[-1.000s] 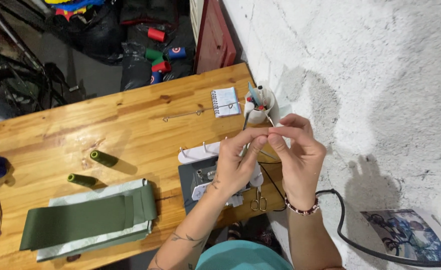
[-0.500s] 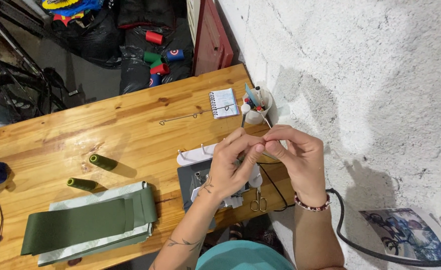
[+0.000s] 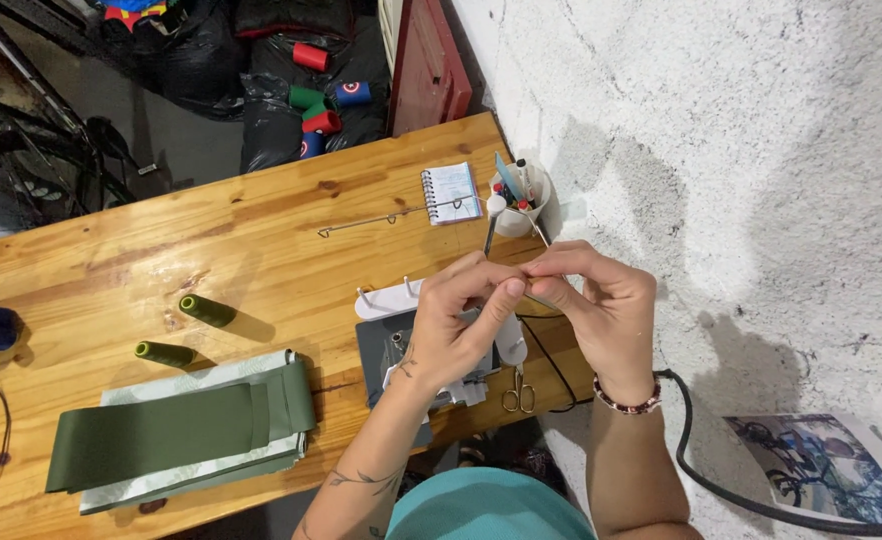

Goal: The person threads a sewing machine by handling spools of thread and guiding the thread through the machine components.

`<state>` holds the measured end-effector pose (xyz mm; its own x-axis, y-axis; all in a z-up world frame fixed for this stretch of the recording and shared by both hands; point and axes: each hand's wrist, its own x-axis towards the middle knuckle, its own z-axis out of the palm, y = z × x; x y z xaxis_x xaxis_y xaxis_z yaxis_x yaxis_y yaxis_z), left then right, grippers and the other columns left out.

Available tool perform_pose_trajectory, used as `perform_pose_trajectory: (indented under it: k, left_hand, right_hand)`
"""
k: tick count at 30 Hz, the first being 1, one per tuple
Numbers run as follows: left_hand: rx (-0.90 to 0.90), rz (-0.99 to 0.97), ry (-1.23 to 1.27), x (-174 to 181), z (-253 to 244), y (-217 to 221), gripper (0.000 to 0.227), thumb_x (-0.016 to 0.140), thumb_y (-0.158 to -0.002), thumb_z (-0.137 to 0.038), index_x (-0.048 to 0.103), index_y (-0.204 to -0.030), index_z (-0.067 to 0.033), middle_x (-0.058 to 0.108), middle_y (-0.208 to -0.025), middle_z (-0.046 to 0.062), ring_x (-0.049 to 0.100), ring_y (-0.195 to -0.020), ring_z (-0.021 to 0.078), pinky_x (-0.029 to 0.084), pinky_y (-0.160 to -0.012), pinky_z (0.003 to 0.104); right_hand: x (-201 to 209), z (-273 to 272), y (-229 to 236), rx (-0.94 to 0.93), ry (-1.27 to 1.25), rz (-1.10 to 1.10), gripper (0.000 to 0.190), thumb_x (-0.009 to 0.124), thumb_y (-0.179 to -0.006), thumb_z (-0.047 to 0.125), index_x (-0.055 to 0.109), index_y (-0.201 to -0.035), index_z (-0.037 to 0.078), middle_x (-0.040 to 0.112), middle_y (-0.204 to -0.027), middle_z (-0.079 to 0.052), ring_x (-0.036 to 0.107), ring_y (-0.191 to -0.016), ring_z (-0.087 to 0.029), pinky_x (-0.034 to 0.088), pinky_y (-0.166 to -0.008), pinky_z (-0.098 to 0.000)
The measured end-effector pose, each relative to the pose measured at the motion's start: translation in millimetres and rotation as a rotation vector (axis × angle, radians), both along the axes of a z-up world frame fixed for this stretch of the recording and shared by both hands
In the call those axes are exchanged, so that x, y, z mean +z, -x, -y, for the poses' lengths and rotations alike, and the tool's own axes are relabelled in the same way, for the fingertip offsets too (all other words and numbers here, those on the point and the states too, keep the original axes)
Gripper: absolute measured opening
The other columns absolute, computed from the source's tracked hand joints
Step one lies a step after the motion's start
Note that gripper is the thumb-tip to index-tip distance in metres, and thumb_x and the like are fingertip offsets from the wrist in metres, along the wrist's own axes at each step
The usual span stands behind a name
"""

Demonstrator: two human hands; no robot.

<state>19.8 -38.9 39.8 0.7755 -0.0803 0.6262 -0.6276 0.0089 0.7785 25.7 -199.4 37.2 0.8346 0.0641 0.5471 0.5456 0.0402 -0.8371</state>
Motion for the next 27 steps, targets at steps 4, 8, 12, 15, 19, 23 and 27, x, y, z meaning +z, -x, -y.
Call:
perform_pose_trajectory:
  k: [4, 8, 12, 15, 19, 23, 27]
  left_hand:
    - [-0.003, 0.004, -0.015, 4, -3, 1, 0.014, 0.064, -0.097, -0.012, 0.073, -0.087, -0.0098, 0.041, -0.048, 0.0, 0.041, -0.058, 0.0123, 0.043, -0.055, 0.023]
    - [-0.022, 0.026, -0.096, 8, -6, 2, 0.014, 0.066, -0.096, -0.016, 0.073, -0.084, -0.012, 0.041, -0.05, 0.0, 0.041, -0.058, 0.0121, 0.043, -0.056, 0.025]
    - [-0.055, 0.034, -0.195, 5, -11, 1, 0.015, 0.064, -0.095, -0.017, 0.071, -0.083, -0.0121, 0.049, -0.059, 0.004, 0.044, -0.059, 0.0139, 0.042, -0.054, 0.028]
    - [-0.066, 0.035, -0.239, 9, -14, 3, 0.016, 0.062, -0.096, -0.017, 0.069, -0.082, -0.0115, 0.047, -0.062, 0.004, 0.044, -0.057, 0.014, 0.041, -0.053, 0.028]
    - [-0.099, 0.027, -0.265, 10, -18, 4, 0.016, 0.061, -0.096, -0.016, 0.067, -0.082, -0.0106, 0.045, -0.064, 0.004, 0.045, -0.057, 0.0154, 0.041, -0.052, 0.029]
    - [-0.15, -0.005, -0.232, 14, -18, 5, 0.018, 0.06, -0.097, -0.016, 0.069, -0.082, -0.0113, 0.044, -0.064, 0.002, 0.043, -0.057, 0.0138, 0.041, -0.053, 0.027]
    - [-0.199, -0.085, -0.13, 11, -18, 6, 0.022, 0.057, -0.1, -0.015, 0.068, -0.082, -0.0094, 0.042, -0.06, 0.001, 0.039, -0.057, 0.0103, 0.039, -0.053, 0.026]
  right_hand:
    - [-2, 6, -4, 0.035, 0.049, 0.016, 0.017, 0.078, -0.083, 0.005, 0.075, -0.097, -0.005, 0.071, -0.084, -0.015, 0.063, -0.086, -0.019, 0.05, -0.088, -0.0336]
    - [0, 9, -6, 0.099, 0.091, 0.0, 0.023, 0.079, -0.079, 0.007, 0.075, -0.1, -0.002, 0.073, -0.084, -0.016, 0.067, -0.085, -0.022, 0.05, -0.09, -0.0396]
    - [-5, 14, -8, 0.142, 0.108, 0.0, 0.022, 0.08, -0.077, 0.007, 0.076, -0.097, -0.002, 0.072, -0.083, -0.015, 0.066, -0.083, -0.021, 0.048, -0.097, -0.0417]
    - [-11, 16, -9, 0.135, 0.118, 0.01, 0.021, 0.081, -0.075, 0.007, 0.077, -0.094, -0.002, 0.07, -0.082, -0.013, 0.064, -0.083, -0.019, 0.047, -0.1, -0.0415]
    - [-14, 16, -9, 0.155, 0.116, 0.015, 0.017, 0.081, -0.077, 0.007, 0.077, -0.091, -0.001, 0.07, -0.077, -0.013, 0.065, -0.08, -0.02, 0.045, -0.102, -0.0427]
    - [-13, 14, -9, 0.119, 0.126, 0.106, 0.009, 0.08, -0.077, 0.004, 0.076, -0.083, -0.001, 0.068, -0.077, -0.012, 0.064, -0.082, -0.024, 0.047, -0.099, -0.0446]
    - [-6, 6, -2, -0.082, 0.196, 0.256, 0.003, 0.073, -0.088, 0.008, 0.073, -0.086, 0.005, 0.066, -0.081, -0.007, 0.061, -0.093, -0.023, 0.046, -0.101, -0.0421]
